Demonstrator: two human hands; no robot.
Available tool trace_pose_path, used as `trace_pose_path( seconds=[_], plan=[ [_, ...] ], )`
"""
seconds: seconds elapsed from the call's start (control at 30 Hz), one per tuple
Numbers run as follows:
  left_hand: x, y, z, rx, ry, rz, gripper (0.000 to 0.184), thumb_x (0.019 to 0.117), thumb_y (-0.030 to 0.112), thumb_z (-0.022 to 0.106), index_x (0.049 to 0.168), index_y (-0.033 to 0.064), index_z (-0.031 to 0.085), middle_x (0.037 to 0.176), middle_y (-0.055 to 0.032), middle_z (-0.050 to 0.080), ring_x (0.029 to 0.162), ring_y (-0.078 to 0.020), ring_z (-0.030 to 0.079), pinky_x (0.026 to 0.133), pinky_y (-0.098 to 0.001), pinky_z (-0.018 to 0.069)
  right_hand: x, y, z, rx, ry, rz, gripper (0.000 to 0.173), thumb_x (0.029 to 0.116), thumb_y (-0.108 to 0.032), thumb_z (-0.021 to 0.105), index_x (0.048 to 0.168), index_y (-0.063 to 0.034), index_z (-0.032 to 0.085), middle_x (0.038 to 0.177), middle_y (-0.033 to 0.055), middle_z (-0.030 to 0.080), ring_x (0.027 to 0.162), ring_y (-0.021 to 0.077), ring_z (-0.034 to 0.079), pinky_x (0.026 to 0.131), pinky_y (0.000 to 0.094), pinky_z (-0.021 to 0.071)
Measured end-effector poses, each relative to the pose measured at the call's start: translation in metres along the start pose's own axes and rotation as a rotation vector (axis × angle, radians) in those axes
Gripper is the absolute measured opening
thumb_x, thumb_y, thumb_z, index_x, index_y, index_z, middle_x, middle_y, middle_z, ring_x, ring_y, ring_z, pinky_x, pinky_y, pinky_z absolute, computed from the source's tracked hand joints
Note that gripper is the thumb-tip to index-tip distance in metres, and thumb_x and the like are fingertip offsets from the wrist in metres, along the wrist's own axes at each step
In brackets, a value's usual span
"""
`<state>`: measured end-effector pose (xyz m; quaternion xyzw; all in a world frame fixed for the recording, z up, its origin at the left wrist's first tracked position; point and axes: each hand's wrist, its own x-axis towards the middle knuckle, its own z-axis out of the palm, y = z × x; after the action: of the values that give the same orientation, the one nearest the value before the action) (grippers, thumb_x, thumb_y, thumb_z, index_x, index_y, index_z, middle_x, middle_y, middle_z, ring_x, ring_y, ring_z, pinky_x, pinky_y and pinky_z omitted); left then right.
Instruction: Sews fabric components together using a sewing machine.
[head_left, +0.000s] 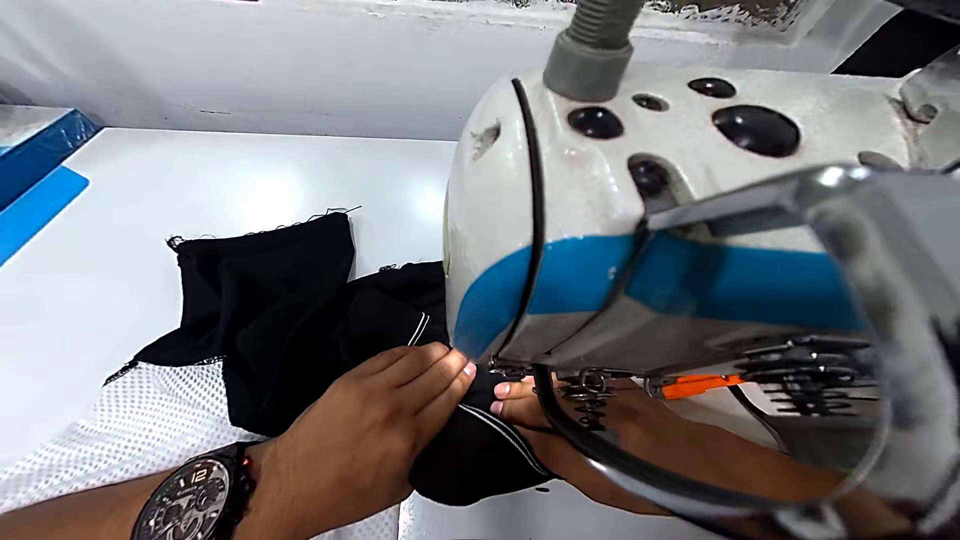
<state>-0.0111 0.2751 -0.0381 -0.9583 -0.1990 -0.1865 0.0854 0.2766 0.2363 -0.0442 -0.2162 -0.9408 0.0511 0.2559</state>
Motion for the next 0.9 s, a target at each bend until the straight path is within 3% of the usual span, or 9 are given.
trace_pose_path(
  seconds=[0.17, 0.3, 0.4, 0.6, 0.7, 0.8, 0.83, 0.9],
  plan=[
    [0.005, -0.008, 0.0, 0.002, -0.006, -0.013, 0.039, 0.0867, 0.031, 0.053, 0.114, 0.0135, 0.074, 0.113, -0.0003, 0.073, 0.116, -0.0181, 0.065, 0.097, -0.0315, 0.0519, 0.009, -0.005, -0.012, -0.097, -0.063, 0.048, 0.019, 0.1026, -0.007, 0.052, 0.11, -0.0101, 0.07, 0.117, 0.0071, 0.075, 0.109, 0.0203, 0.071, 0.091, 0.0306, 0.0563],
    [0.005, -0.008, 0.0, -0.013, -0.01, -0.012, 0.041, 0.0864, 0.032, 0.054, 0.118, 0.0142, 0.074, 0.116, -0.0002, 0.072, 0.119, -0.0185, 0.063, 0.1, -0.0327, 0.0508, 0.009, -0.005, -0.007, -0.104, -0.023, 0.045, 0.019, 0.1025, -0.006, 0.052, 0.11, -0.0112, 0.07, 0.113, 0.0061, 0.076, 0.106, 0.0203, 0.072, 0.09, 0.0312, 0.0567],
    [0.005, -0.008, 0.0, -0.018, -0.005, -0.014, 0.043, 0.0855, 0.032, 0.055, 0.12, 0.0144, 0.073, 0.119, 0.0003, 0.072, 0.12, -0.0178, 0.063, 0.102, -0.033, 0.0503, 0.004, -0.003, 0.0, -0.096, -0.021, 0.052, 0.019, 0.1039, -0.009, 0.051, 0.111, -0.0119, 0.069, 0.117, 0.0044, 0.074, 0.113, 0.0195, 0.069, 0.095, 0.0324, 0.0566],
    [0.006, -0.011, -0.001, -0.02, -0.004, 0.038, 0.048, 0.0808, 0.034, 0.061, 0.123, 0.0133, 0.073, 0.123, -0.0024, 0.07, 0.121, -0.0197, 0.062, 0.103, -0.0352, 0.0493, 0.002, -0.001, 0.002, -0.165, -0.024, 0.059, 0.021, 0.1037, -0.012, 0.051, 0.112, -0.0129, 0.07, 0.117, 0.0028, 0.073, 0.107, 0.0184, 0.069, 0.09, 0.0336, 0.0569],
    [-0.01, -0.011, -0.005, -0.026, -0.042, 0.033, 0.053, 0.0828, 0.03, 0.06, 0.133, 0.015, 0.068, 0.137, -0.0019, 0.065, 0.129, -0.0199, 0.059, 0.105, -0.0378, 0.0482, 0.004, 0.0, 0.004, -0.218, -0.024, 0.049, 0.028, 0.1048, -0.016, 0.05, 0.122, -0.0175, 0.072, 0.127, -0.001, 0.072, 0.116, 0.0159, 0.067, 0.097, 0.0334, 0.054],
    [-0.035, -0.008, -0.01, -0.067, -0.064, 0.005, 0.052, 0.0882, 0.035, 0.054, 0.136, 0.0197, 0.066, 0.144, 0.0006, 0.061, 0.133, -0.0188, 0.056, 0.107, -0.0405, 0.0471, 0.007, -0.007, 0.007, -0.244, -0.031, -0.019, 0.027, 0.1067, -0.015, 0.05, 0.124, -0.0186, 0.071, 0.132, -0.0019, 0.069, 0.126, 0.0165, 0.062, 0.106, 0.0355, 0.0499],
    [-0.044, -0.007, -0.014, -0.12, -0.065, -0.005, 0.049, 0.0912, 0.038, 0.052, 0.135, 0.021, 0.066, 0.144, 0.001, 0.06, 0.133, -0.0183, 0.055, 0.109, -0.0419, 0.0461, 0.01, -0.012, 0.009, -0.258, -0.024, -0.049, 0.026, 0.1064, -0.015, 0.051, 0.122, -0.0181, 0.072, 0.131, -0.0014, 0.069, 0.128, 0.0181, 0.061, 0.107, 0.0374, 0.049],
    [-0.056, -0.004, -0.026, -0.368, -0.061, -0.041, 0.035, 0.0966, 0.041, 0.052, 0.119, 0.0207, 0.069, 0.137, 0.0026, 0.063, 0.132, -0.0155, 0.055, 0.112, -0.0439, 0.0433, 0.022, -0.025, 0.012, -0.268, -0.034, -0.1, 0.024, 0.1053, -0.02, 0.052, 0.12, -0.0172, 0.071, 0.134, -0.0001, 0.067, 0.131, 0.0211, 0.058, 0.11, 0.042, 0.0468]
  ],
)
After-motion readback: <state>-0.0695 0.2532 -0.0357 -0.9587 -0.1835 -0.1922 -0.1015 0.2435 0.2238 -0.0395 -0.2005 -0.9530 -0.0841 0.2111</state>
